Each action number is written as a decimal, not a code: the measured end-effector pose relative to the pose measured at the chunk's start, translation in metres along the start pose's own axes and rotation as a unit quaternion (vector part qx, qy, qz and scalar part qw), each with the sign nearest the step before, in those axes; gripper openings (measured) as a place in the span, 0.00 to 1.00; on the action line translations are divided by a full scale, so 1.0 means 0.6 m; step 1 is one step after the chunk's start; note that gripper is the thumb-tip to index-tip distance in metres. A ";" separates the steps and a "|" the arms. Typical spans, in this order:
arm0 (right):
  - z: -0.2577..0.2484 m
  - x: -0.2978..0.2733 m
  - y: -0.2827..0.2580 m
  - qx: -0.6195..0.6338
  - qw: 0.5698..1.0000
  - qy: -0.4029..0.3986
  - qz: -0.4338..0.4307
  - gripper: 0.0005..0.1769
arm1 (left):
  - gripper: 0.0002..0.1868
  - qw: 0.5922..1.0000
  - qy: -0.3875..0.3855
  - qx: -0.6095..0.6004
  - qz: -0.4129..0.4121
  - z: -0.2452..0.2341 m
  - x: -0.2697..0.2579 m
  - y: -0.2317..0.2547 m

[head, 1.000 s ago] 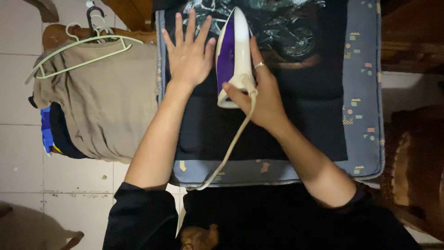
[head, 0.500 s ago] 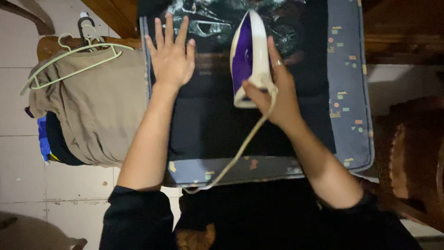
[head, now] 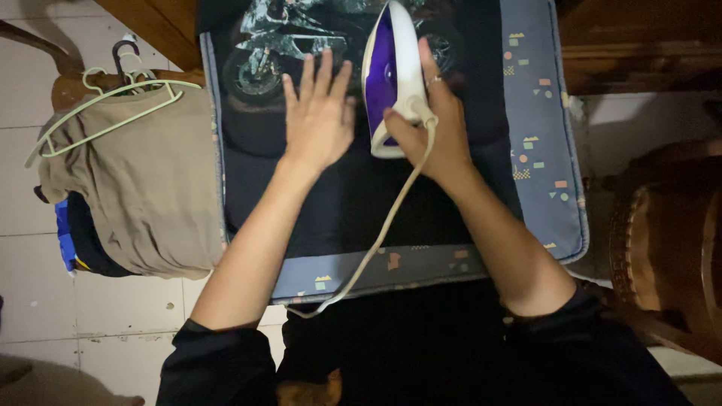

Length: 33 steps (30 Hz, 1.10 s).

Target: The person irons a black t-shirt on an ironing board, then hangs it in a closet. Next, the person irons a beige t-shirt on the same board.

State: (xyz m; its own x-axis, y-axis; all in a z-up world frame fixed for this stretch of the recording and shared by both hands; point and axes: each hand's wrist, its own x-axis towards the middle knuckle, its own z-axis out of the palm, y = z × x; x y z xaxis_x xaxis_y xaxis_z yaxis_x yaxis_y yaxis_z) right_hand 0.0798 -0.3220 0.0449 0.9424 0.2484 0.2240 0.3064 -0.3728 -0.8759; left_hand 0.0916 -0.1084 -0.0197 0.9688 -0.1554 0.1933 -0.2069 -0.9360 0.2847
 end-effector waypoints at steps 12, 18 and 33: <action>-0.057 -0.035 0.019 -0.028 0.997 0.018 -0.073 0.49 | 0.37 0.999 -0.044 0.009 0.012 -0.019 -0.002 0.028; -0.041 0.005 0.047 -0.008 0.997 0.056 -0.056 0.48 | 0.37 0.998 -0.063 0.008 -0.002 -0.024 -0.003 0.025; -0.078 -0.013 0.039 -0.043 0.997 0.069 0.017 0.50 | 0.34 0.996 -0.075 -0.002 0.045 0.006 0.084 0.108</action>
State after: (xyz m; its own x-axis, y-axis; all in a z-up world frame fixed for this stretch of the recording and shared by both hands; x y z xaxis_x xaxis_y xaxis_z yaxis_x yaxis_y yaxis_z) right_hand 0.0861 -0.3745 0.0426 0.9602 0.1115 0.2561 0.2784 -0.4548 -0.8460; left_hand 0.1273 -0.1781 0.0052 0.9559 -0.2837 0.0763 -0.2937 -0.9151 0.2763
